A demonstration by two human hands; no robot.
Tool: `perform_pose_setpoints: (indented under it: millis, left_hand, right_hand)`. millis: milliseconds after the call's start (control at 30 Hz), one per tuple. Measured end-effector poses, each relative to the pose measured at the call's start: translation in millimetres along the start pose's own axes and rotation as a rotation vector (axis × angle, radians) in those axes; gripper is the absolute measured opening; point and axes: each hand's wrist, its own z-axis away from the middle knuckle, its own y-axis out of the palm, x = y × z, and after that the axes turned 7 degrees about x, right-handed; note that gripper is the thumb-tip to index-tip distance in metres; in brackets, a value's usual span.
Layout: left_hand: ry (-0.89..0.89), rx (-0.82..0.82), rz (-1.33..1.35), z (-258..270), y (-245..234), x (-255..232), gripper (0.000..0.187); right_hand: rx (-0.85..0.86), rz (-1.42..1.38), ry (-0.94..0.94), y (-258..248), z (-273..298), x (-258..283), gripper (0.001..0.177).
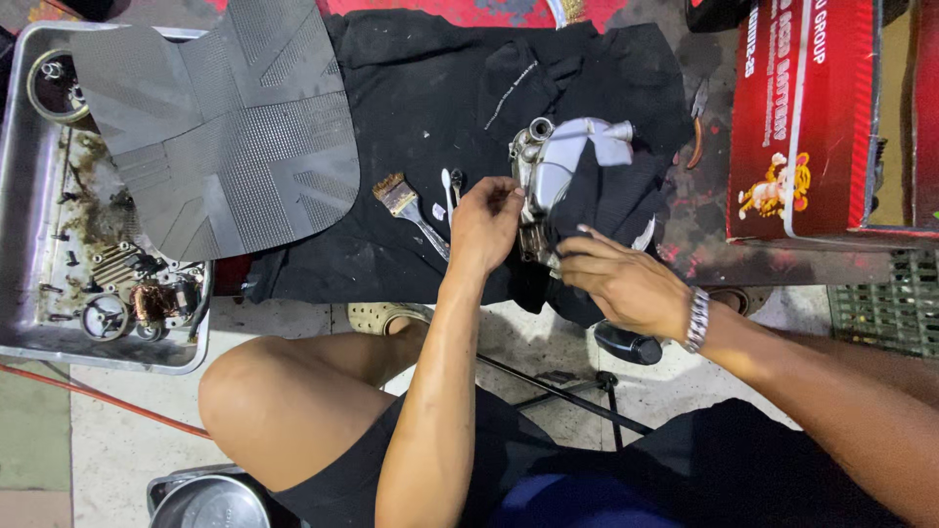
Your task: The person wipes the exterior and interior surfaces of a disassembled engine casing with a black cloth. They rotate the casing to access different areas and continue wiping the internal components.
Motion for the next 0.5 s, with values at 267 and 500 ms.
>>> perform_pose_setpoints:
  millis: [267, 500]
  left_hand:
    - [-0.018, 0.001, -0.006, 5.1, -7.4, -10.6, 0.028]
    - [0.029, -0.027, -0.004, 2.3, -2.4, -1.6, 0.026]
  right_hand:
    - [-0.191, -0.491, 0.254, -25.6, 43.9, -5.5, 0.033]
    - [-0.41, 0.058, 0.522, -3.7, -4.2, 0.4, 0.038]
